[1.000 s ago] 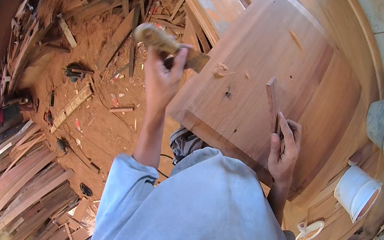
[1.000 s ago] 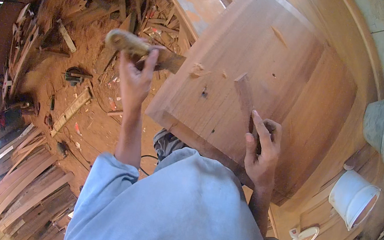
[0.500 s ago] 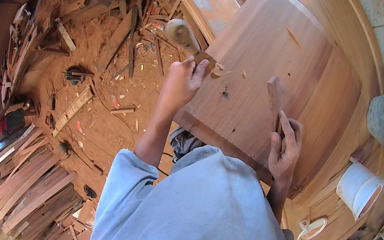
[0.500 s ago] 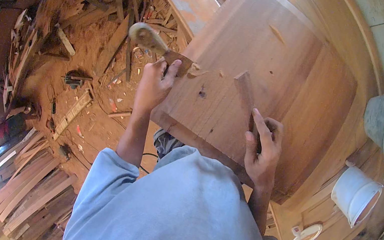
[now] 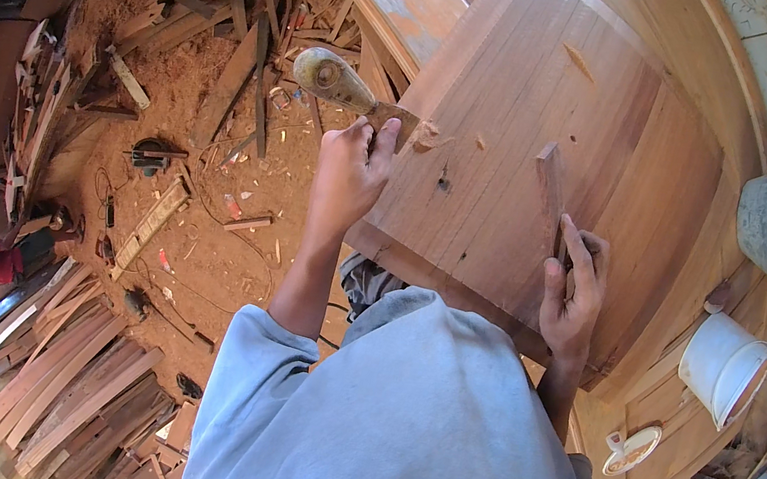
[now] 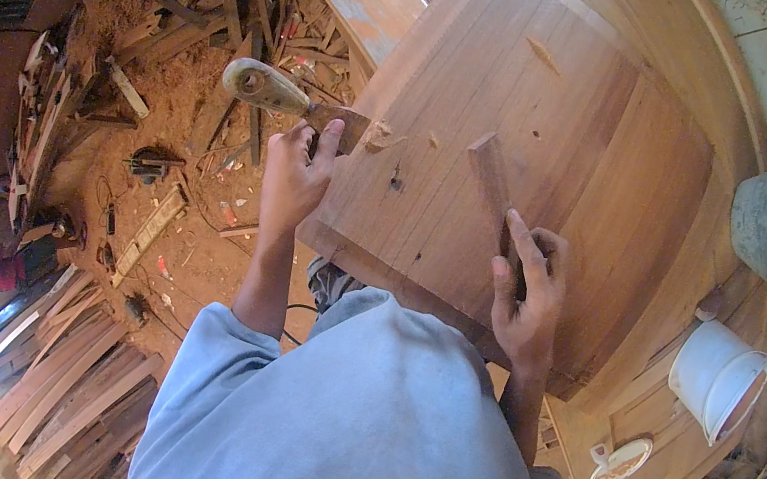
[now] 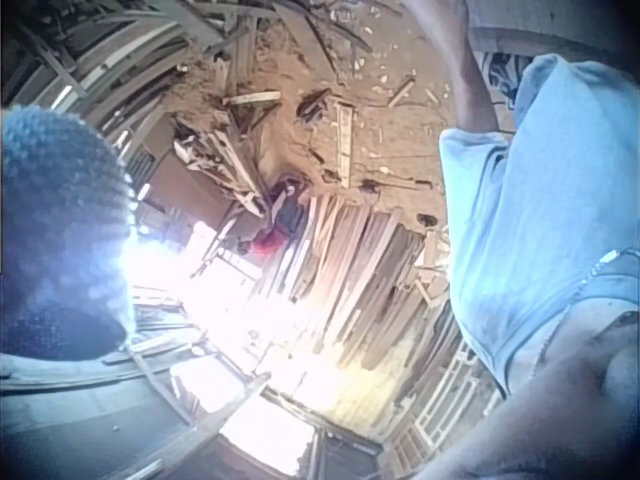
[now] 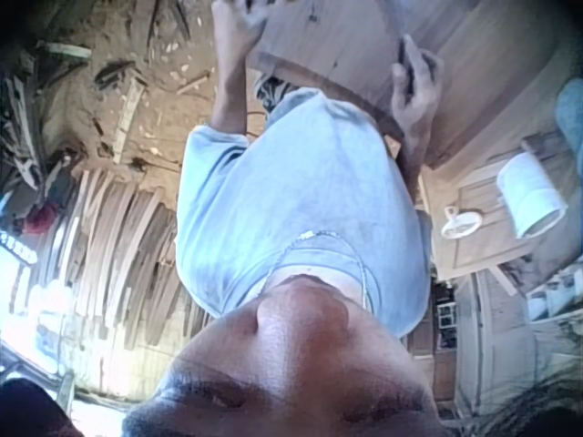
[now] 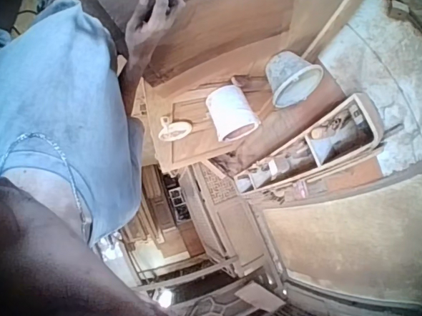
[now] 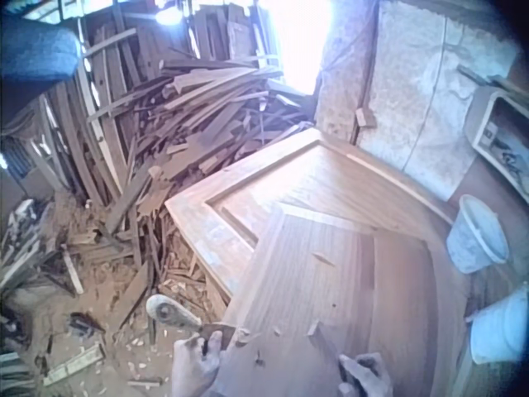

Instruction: The person applies adhesive to holes in a wooden panel, scrapes the surface with a putty knife, and then sands the panel using a small sanding block.

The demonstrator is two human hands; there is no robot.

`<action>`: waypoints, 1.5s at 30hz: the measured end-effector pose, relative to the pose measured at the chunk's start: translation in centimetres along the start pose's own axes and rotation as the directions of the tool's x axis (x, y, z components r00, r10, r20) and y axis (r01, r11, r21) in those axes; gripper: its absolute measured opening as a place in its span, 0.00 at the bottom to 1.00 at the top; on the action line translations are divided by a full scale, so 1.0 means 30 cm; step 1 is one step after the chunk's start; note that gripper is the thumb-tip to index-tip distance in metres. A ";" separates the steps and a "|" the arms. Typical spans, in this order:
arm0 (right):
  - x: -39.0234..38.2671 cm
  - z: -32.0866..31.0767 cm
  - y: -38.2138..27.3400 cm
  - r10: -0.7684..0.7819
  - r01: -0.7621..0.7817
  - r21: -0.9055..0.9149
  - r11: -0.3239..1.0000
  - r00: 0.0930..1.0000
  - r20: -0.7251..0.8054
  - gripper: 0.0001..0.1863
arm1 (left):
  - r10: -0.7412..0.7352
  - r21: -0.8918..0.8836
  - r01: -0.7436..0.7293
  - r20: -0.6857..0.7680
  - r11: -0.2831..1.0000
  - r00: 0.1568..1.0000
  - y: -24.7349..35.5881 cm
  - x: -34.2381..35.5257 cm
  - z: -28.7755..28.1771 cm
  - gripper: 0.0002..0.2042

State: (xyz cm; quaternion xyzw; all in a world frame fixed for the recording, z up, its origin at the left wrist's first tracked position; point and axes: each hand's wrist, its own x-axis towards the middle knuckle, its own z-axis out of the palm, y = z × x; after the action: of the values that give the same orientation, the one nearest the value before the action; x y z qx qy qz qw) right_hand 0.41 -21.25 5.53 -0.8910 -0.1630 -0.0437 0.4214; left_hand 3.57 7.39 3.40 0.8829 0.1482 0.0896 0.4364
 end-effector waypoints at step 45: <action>0.008 0.016 -0.010 0.010 -0.010 0.002 1.000 0.999 0.048 0.21 | -0.013 -0.043 0.012 -0.025 0.999 1.000 -0.007 0.012 0.040 0.18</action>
State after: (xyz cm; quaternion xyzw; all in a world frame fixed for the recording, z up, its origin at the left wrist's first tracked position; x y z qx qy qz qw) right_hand 0.50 -20.63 5.50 -0.8921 -0.1686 -0.0197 0.4187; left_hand 4.22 6.75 2.50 0.8713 0.1571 0.1011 0.4537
